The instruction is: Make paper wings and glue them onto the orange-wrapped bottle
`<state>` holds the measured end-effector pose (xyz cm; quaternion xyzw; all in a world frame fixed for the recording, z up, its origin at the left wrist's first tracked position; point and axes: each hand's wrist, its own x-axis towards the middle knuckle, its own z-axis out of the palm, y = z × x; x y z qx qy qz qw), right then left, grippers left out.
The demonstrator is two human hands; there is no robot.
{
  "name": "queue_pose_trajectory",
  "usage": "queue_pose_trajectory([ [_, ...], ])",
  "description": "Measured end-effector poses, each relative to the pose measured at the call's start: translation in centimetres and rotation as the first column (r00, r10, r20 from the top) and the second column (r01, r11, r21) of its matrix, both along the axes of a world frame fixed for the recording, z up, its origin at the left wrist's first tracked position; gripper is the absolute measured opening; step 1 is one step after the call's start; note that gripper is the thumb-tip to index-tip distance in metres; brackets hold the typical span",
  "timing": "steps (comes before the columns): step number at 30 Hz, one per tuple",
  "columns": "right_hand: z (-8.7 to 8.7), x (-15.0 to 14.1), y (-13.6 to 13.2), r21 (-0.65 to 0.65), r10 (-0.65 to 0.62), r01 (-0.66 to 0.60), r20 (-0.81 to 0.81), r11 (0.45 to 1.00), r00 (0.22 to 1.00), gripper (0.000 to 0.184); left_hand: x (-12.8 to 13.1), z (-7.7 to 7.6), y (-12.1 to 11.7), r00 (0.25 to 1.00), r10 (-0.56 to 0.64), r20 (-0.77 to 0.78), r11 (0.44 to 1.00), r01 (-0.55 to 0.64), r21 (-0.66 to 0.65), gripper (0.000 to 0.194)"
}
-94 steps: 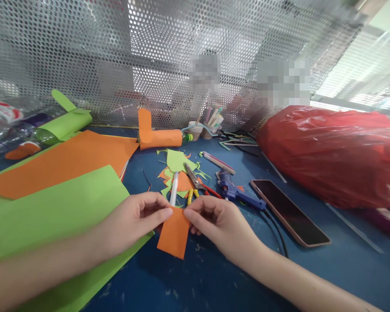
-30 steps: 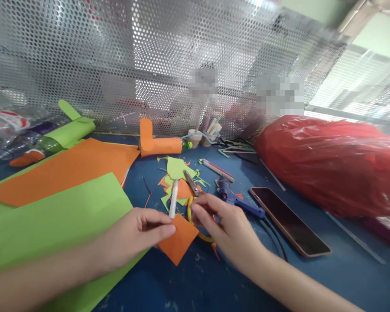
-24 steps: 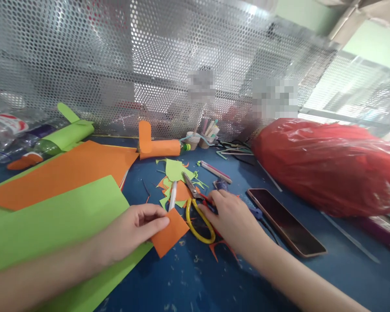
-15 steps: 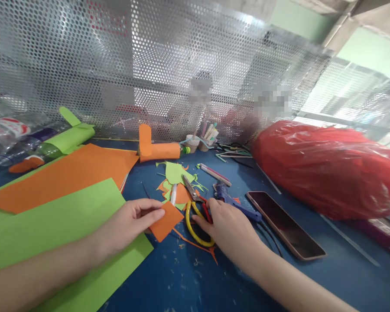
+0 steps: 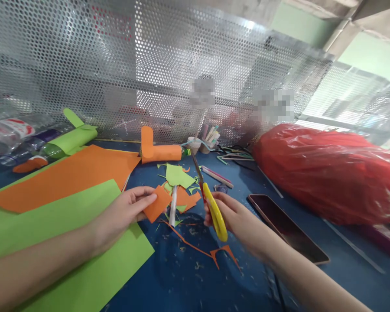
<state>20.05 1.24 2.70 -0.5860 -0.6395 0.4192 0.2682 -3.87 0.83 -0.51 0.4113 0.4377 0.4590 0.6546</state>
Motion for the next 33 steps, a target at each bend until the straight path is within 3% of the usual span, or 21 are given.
queue_pose_trajectory([
  [3, -0.6, -0.3, -0.4, -0.160, -0.041, -0.023, -0.383, 0.987, 0.923, 0.031, -0.4, -0.3, 0.6, 0.998, 0.047, 0.028, 0.999, -0.047, -0.004, 0.008],
  [6, -1.6, -0.6, -0.9, -0.218, 0.063, -0.213, -0.544, 0.952, 0.836, 0.047, -0.7, -0.4, 1.1, 0.995, 0.068, 0.070, 0.998, -0.069, 0.012, 0.012],
  [10, -2.0, -0.5, -1.5, -0.200, 0.152, -0.397, -0.702, 0.896, 0.695, 0.051, -0.7, 0.1, 1.1, 0.986, 0.127, 0.104, 0.992, -0.128, 0.001, 0.016],
  [12, -1.3, -0.3, -1.8, -0.208, 0.226, -0.457, -0.650, 0.865, 0.725, 0.056, -0.5, 0.5, 1.1, 0.981, 0.152, 0.119, 0.988, -0.151, -0.012, 0.018],
  [14, -0.3, 0.0, -2.1, -0.218, 0.349, -0.503, -0.496, 0.836, 0.795, 0.064, -0.5, 0.8, 1.1, 0.978, 0.163, 0.130, 0.987, -0.163, -0.010, 0.023],
  [17, 0.6, 0.2, -2.5, -0.231, 0.435, -0.555, -0.416, 0.799, 0.799, 0.072, -0.6, 1.0, 1.2, 0.974, 0.176, 0.142, 0.984, -0.178, 0.008, 0.029],
  [23, 0.6, -0.1, -2.6, -0.243, 0.437, -0.599, -0.488, 0.763, 0.755, 0.072, -1.1, 1.0, 1.7, 0.958, 0.236, 0.166, 0.971, -0.239, 0.000, 0.028],
  [33, 1.0, 0.1, -2.8, -0.300, 0.453, -0.590, -0.417, 0.750, 0.788, 0.075, -0.9, 1.5, 1.8, 0.945, 0.270, 0.187, 0.962, -0.273, -0.007, 0.031],
])
